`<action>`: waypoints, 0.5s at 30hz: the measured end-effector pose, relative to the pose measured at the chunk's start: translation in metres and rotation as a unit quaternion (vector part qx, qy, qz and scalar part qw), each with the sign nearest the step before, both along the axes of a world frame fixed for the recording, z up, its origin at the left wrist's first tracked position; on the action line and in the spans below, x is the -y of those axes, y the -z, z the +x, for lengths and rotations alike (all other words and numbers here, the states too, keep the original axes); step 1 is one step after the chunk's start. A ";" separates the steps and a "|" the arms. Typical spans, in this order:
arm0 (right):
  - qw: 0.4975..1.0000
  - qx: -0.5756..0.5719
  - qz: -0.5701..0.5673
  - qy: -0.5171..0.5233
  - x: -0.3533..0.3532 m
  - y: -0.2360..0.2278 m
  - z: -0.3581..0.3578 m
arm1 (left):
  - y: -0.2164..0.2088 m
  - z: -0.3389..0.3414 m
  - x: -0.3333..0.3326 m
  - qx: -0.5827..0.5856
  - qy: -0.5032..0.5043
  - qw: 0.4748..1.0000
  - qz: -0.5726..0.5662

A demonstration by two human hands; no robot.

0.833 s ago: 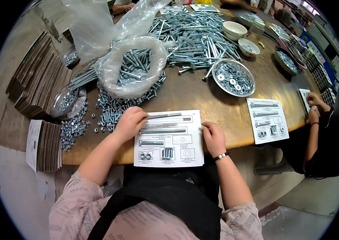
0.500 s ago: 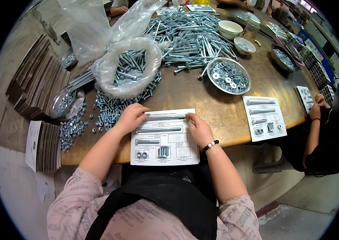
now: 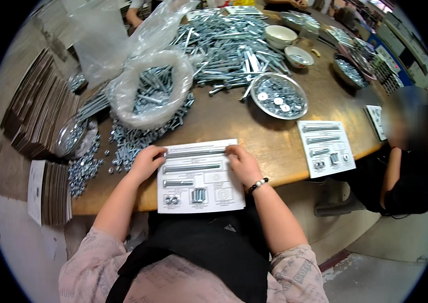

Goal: The person assembles bolts, nuts, and washers onto printed cardboard templates at a workbench. They pick fasteners from piles and bowls, thread nuts onto bolts, and place the assembled sets into designated slots on the templates.

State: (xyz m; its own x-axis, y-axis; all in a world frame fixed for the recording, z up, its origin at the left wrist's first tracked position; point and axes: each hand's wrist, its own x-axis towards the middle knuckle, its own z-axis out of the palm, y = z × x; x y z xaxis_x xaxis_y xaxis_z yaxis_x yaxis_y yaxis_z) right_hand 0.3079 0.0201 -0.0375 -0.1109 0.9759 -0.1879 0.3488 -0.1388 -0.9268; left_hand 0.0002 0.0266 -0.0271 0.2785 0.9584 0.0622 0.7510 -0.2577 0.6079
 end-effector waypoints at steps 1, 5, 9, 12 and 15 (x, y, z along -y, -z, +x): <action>1.000 0.005 0.028 -0.005 -0.003 0.003 0.003 | -0.001 0.001 0.002 0.013 -0.012 1.000 -0.007; 0.993 0.076 0.092 0.026 -0.023 -0.008 0.025 | 0.007 0.000 0.019 0.076 -0.057 0.995 0.012; 0.953 0.180 0.234 0.073 -0.066 -0.026 0.060 | 0.013 0.003 0.031 0.122 -0.077 0.989 0.042; 0.915 0.309 0.245 0.085 -0.102 -0.035 0.092 | 0.017 0.005 0.033 0.113 -0.075 0.989 0.066; 0.862 0.421 0.267 0.097 -0.134 -0.029 0.114 | 0.019 0.005 0.032 0.104 -0.063 0.989 0.086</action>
